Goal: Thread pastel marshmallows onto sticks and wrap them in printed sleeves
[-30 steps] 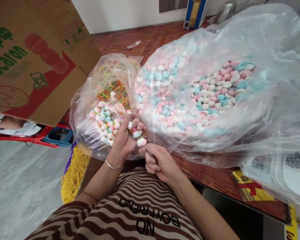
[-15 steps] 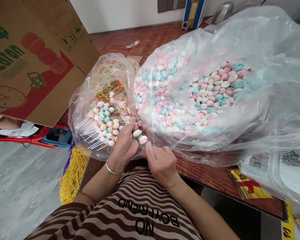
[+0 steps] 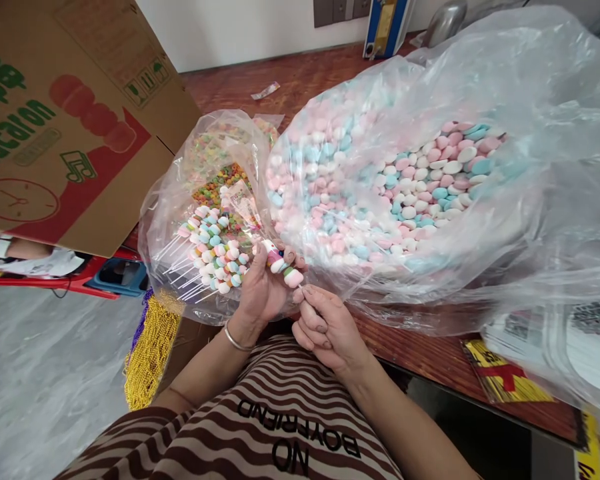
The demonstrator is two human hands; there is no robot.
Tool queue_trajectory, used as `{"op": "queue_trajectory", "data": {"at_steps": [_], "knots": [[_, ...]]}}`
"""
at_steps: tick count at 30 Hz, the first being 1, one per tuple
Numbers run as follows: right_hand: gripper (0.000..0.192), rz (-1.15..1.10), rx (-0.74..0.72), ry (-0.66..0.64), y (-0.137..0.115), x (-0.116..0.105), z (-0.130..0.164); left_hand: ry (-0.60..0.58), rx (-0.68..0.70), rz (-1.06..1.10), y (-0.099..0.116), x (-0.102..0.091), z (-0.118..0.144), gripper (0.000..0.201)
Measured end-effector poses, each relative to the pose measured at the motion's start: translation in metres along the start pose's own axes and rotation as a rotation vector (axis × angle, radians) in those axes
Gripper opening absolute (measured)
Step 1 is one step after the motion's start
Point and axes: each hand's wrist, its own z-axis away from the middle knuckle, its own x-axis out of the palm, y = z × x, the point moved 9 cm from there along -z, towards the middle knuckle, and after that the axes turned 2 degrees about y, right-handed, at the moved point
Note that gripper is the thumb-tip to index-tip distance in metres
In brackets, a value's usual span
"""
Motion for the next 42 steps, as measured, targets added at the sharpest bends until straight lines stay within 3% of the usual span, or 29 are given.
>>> {"op": "queue_trajectory", "data": {"at_steps": [5,11,15,17,21,24,26,31,33,35,39,42], "knots": [[0.032,0.118,-0.155,0.087,-0.008,-0.003,-0.004,0.017,-0.011,-0.079,-0.012,-0.006,0.002,0.035],[0.031,0.135,-0.1,0.042,-0.007,-0.006,-0.005,-0.088,0.061,-0.036,0.022,0.005,-0.013,0.051],[0.033,0.249,-0.082,0.024,-0.002,-0.007,-0.006,-0.015,0.065,-0.037,0.032,0.003,-0.026,0.039],[0.031,0.498,-0.24,0.121,-0.013,-0.013,-0.004,0.061,0.073,-0.05,0.031,0.0,-0.028,0.034],[0.018,1.291,-0.852,0.411,-0.053,-0.003,0.022,0.179,0.112,-0.061,0.028,-0.003,-0.023,0.022],[0.016,1.577,-1.067,0.404,-0.054,0.012,0.032,0.154,0.095,-0.071,0.027,0.0,-0.02,0.02],[0.02,1.49,-0.992,0.326,-0.053,0.01,0.03,0.093,0.076,-0.08,0.028,0.005,-0.02,0.02],[0.032,0.901,-0.435,0.105,-0.031,-0.004,0.011,0.007,0.054,-0.137,0.025,0.01,-0.018,0.025],[0.033,0.845,-0.389,0.085,-0.027,-0.002,0.009,0.003,0.041,-0.173,0.018,0.01,-0.015,0.026],[0.028,1.0,-0.554,0.158,-0.037,0.001,0.012,-0.005,0.027,-0.184,0.01,0.01,-0.013,0.026],[0.017,1.562,-1.11,0.322,-0.052,0.024,0.033,0.002,-0.008,-0.154,0.004,0.005,-0.013,0.028],[0.016,1.702,-1.219,0.357,-0.051,0.028,0.036,0.015,0.037,-0.087,0.018,0.0,-0.019,0.033]]}}
